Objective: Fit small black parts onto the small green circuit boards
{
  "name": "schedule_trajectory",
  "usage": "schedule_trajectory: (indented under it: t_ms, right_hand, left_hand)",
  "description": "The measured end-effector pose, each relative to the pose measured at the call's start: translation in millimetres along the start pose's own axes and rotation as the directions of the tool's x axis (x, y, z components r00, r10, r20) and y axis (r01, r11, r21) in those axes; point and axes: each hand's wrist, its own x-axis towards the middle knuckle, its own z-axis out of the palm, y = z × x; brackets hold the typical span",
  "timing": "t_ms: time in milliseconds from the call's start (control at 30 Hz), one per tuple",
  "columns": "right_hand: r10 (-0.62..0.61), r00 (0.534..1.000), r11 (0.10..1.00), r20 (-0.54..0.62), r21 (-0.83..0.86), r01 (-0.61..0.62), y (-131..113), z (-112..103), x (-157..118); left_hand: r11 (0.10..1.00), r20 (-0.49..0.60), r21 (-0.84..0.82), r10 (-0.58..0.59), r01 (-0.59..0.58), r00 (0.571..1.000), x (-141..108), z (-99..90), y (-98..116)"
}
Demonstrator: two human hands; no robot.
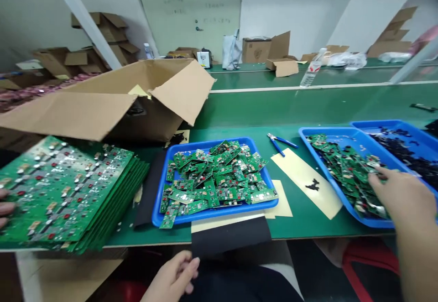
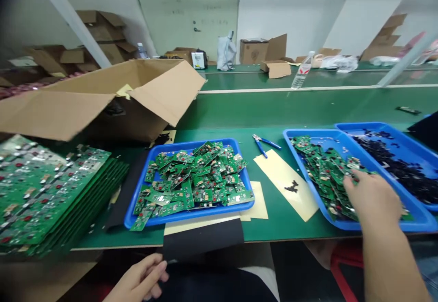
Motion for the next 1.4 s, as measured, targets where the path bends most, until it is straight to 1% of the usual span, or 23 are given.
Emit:
schedule_trajectory:
  t_ms: [67, 100, 133, 167, 200, 233, 267, 300, 333, 400, 433, 500, 600, 667, 767, 900, 1000, 1067, 1133, 1233, 1300, 1367, 1400]
  right_hand:
    - [-0.033, 0.998, 0.999, -0.054, 0.002, 0.034, -7, -3, -9]
    - [-0.059, 0.995, 0.998, -0.084, 0.022, 0.061, -16, -7, -17]
    - [-0.111, 0.989, 0.991, -0.096, 0.061, 0.117, -29, -11, -29]
    - [-0.19, 0.976, 0.968, -0.105, 0.145, 0.204, -45, -16, -43]
    - [-0.269, 0.957, 0.918, -0.11, 0.271, 0.289, -64, -20, -60]
    - [-0.394, 0.915, 0.82, -0.087, 0.415, 0.393, -86, -23, -80]
    - [-0.527, 0.847, 0.694, -0.073, 0.538, 0.478, -109, -24, -102]
    - [-0.67, 0.741, 0.551, -0.051, 0.634, 0.542, -132, -25, -124]
    - [-0.773, 0.626, 0.39, -0.1, 0.704, 0.594, -154, -23, -146]
    - [-0.878, 0.465, 0.222, -0.112, 0.767, 0.603, -193, -16, -184]
    - [-0.894, 0.427, 0.175, -0.137, 0.77, 0.614, -207, -12, -199]
    - [-0.894, 0.418, 0.166, -0.163, 0.745, 0.646, -228, -2, -219]
    - [-0.888, 0.426, 0.194, -0.173, 0.7, 0.688, -241, 10, -230]
    - [-0.895, 0.412, 0.198, -0.174, 0.672, 0.714, -245, 14, -231]
    - [-0.91, 0.377, 0.188, -0.171, 0.641, 0.744, -249, 15, -229]
    - [-0.925, 0.346, 0.175, -0.16, 0.629, 0.757, -255, 18, -229]
    - [-0.928, 0.334, 0.159, -0.164, 0.637, 0.755, -258, 23, -231]
    - [-0.926, 0.336, 0.149, -0.17, 0.653, 0.743, -258, 26, -233]
    - [-0.922, 0.348, 0.144, -0.171, 0.681, 0.718, -257, 25, -233]
    - [-0.91, 0.382, 0.142, -0.159, 0.748, 0.649, -253, 15, -229]
    - [-0.896, 0.421, 0.145, -0.138, 0.806, 0.574, -246, 7, -225]
    - [-0.873, 0.476, 0.157, -0.105, 0.864, 0.478, -237, 2, -220]
    - [-0.857, 0.508, 0.168, -0.083, 0.888, 0.429, -232, 2, -219]
  left_hand:
    - [0.989, -0.039, -0.148, -0.036, 0.029, 0.999, -1, 5.0, 3]
    - [0.975, -0.057, -0.219, -0.054, 0.041, 0.997, -1, 6.9, 6]
    - [0.96, -0.072, -0.275, -0.066, 0.044, 0.995, -1, 8.1, 10]
    - [0.949, -0.085, -0.313, -0.073, 0.042, 0.994, -1, 8.8, 13]
    - [0.942, -0.094, -0.334, -0.072, 0.036, 0.993, 0, 9.1, 15]
    - [0.939, -0.094, -0.341, -0.067, 0.031, 0.993, 1, 9.2, 16]
    - [0.94, -0.087, -0.341, -0.06, 0.027, 0.994, 3, 9.4, 16]
    - [0.941, -0.079, -0.339, -0.053, 0.023, 0.995, 5, 9.7, 16]
    - [0.941, -0.076, -0.338, -0.044, 0.016, 0.996, 7, 10.2, 14]
    - [0.943, -0.079, -0.334, -0.021, -0.007, 0.997, 10, 11.4, 12]
    - [0.944, -0.08, -0.33, -0.007, -0.02, 0.997, 11, 11.9, 10]
    - [0.947, -0.077, -0.319, 0.022, -0.045, 0.997, 12, 12.4, 9]
    - [0.952, -0.062, -0.299, 0.056, -0.072, 0.997, 10, 11.7, 11]
    - [0.952, -0.063, -0.292, 0.07, -0.086, 0.996, 8, 11.1, 12]
    - [0.958, -0.08, -0.267, 0.09, -0.108, 0.993, 7, 10.6, 11]
    - [0.969, -0.105, -0.208, 0.116, -0.136, 0.988, 8, 11.1, 9]
    - [0.97, -0.071, -0.217, 0.096, -0.11, 0.993, 8, 11.2, 12]
    - [0.965, -0.042, -0.253, 0.064, -0.072, 0.997, 9, 11.0, 14]
    - [0.956, -0.032, -0.292, 0.033, -0.04, 0.999, 11, 10.9, 16]
    - [0.945, -0.038, -0.328, 0.006, -0.018, 0.999, 15, 13.4, 12]
    - [0.938, -0.064, -0.346, -0.014, -0.009, 0.998, 18, 17.2, 8]
    - [0.94, -0.135, -0.341, -0.015, -0.032, 0.991, 17, 20.7, 3]
    - [0.951, -0.186, -0.303, 0.011, -0.068, 0.982, 16, 21.3, 1]
